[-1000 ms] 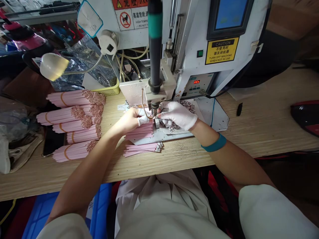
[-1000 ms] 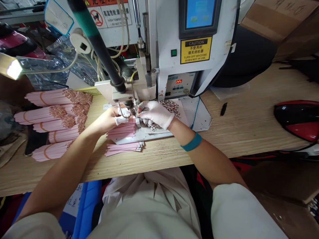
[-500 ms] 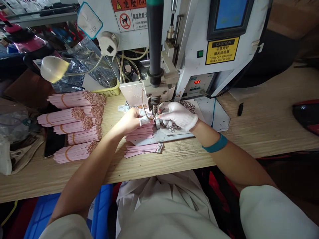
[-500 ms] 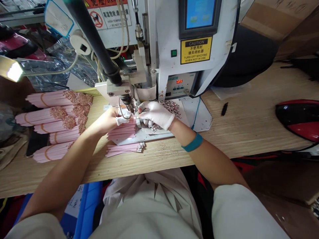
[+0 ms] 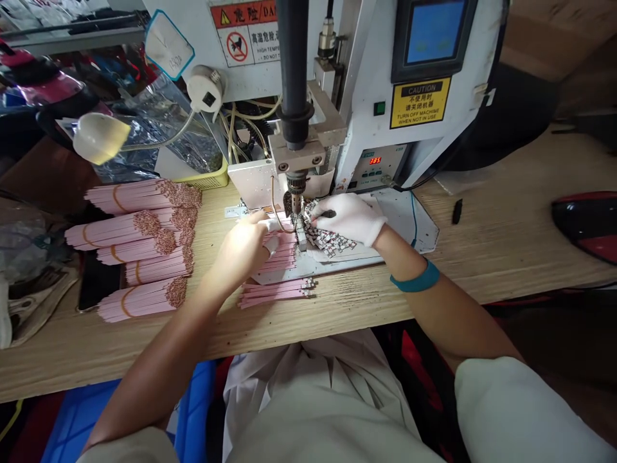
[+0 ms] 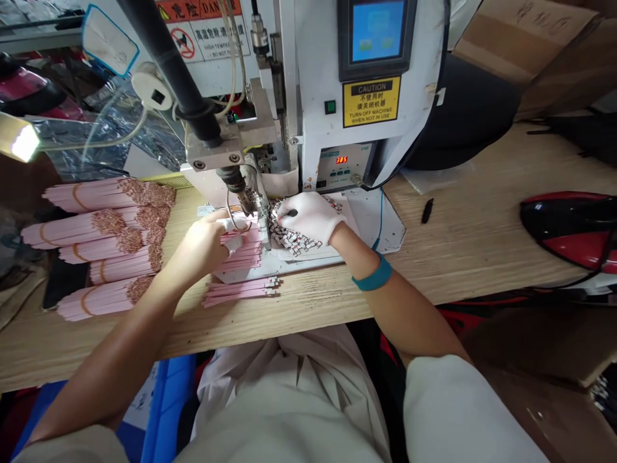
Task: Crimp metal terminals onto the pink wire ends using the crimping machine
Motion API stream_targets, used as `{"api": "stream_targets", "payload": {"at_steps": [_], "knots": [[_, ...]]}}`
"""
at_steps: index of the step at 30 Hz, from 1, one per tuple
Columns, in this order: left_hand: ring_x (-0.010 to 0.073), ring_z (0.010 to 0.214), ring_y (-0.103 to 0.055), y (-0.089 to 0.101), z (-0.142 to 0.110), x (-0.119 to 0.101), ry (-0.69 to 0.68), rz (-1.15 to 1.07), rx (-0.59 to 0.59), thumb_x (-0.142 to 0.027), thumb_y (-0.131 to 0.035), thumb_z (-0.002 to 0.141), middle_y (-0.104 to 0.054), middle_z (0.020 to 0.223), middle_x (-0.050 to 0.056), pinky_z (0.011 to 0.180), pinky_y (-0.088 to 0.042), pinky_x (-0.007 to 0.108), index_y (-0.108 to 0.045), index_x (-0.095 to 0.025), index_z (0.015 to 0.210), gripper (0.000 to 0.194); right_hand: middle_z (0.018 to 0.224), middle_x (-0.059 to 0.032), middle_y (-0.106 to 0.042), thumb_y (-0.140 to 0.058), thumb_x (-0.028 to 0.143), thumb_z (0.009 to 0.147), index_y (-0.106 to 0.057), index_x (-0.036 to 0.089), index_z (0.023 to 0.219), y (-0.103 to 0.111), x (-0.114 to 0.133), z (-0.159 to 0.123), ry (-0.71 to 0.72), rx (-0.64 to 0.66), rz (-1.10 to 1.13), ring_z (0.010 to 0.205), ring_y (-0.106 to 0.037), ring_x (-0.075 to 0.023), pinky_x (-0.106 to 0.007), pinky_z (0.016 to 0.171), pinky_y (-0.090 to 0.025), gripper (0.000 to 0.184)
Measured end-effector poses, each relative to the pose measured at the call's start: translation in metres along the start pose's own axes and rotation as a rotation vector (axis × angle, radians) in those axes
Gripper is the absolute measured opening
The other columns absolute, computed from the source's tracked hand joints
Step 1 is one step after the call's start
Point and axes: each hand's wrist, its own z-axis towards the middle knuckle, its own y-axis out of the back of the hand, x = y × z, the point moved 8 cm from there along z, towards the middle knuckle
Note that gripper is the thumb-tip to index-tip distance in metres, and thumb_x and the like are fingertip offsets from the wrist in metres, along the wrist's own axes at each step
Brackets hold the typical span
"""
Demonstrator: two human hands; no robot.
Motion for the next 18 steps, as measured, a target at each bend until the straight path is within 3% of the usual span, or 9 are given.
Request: {"api": "stream_targets", "payload": {"at_steps": [4,7,10,14,18], "knots": [[0.0215,0.075,-0.058,-0.008,0.007,0.006,-0.014,0.011,-0.017,-0.016,-0.051,0.076,-0.062,0.082,0.010,0.066,-0.045,0.029,-0.067,-0.012,0.079,0.017,0.087,-0.0026,-0.071,-0.058,0.023,0.078,-0.073,0.019,0.082,-0.013,0.003,0.002,0.019,0.025,-0.138,0.083,-0.062,-0.0207,-0.030,0.071,-0.044,0.016],[0.0197,0.070,-0.057,-0.005,0.008,0.006,-0.006,-0.049,-0.012,-0.016,-0.053,0.075,-0.064,0.077,0.008,0.064,-0.043,0.028,-0.066,-0.012,0.076,0.014,0.089,-0.0037,-0.070,-0.058,0.021,0.079,-0.071,0.018,0.080,-0.011,0.004,0.002,0.024,-0.001,-0.115,0.085,-0.062,-0.0213,-0.031,0.073,-0.044,0.014],[0.0162,0.062,-0.055,-0.004,0.009,0.004,-0.006,-0.141,0.019,-0.018,-0.055,0.076,-0.063,0.069,0.004,0.060,-0.041,0.026,-0.067,-0.014,0.080,0.013,0.081,-0.0041,-0.068,-0.055,0.018,0.082,-0.067,0.016,0.084,-0.005,-0.001,-0.001,-0.069,-0.025,0.133,0.072,-0.063,-0.0165,-0.027,0.063,-0.047,0.013],[0.0176,0.068,-0.056,-0.001,0.009,0.004,-0.045,-0.123,-0.020,-0.014,-0.051,0.074,-0.065,0.076,0.007,0.065,-0.042,0.027,-0.068,-0.012,0.079,0.018,0.060,-0.0005,-0.059,-0.058,0.018,0.085,-0.063,0.012,0.087,-0.013,-0.004,-0.006,-0.257,0.080,0.550,0.044,-0.054,-0.0090,-0.020,0.039,-0.040,0.008],[0.0178,0.072,-0.058,-0.001,0.007,0.001,-0.078,-0.242,0.022,-0.022,-0.049,0.080,-0.065,0.078,0.006,0.068,-0.043,0.027,-0.068,-0.013,0.079,0.021,0.062,-0.0010,-0.060,-0.059,0.009,0.082,-0.064,0.011,0.084,-0.022,0.004,-0.009,-0.284,0.161,0.809,0.044,-0.054,-0.0073,-0.018,0.041,-0.046,0.006]]}}
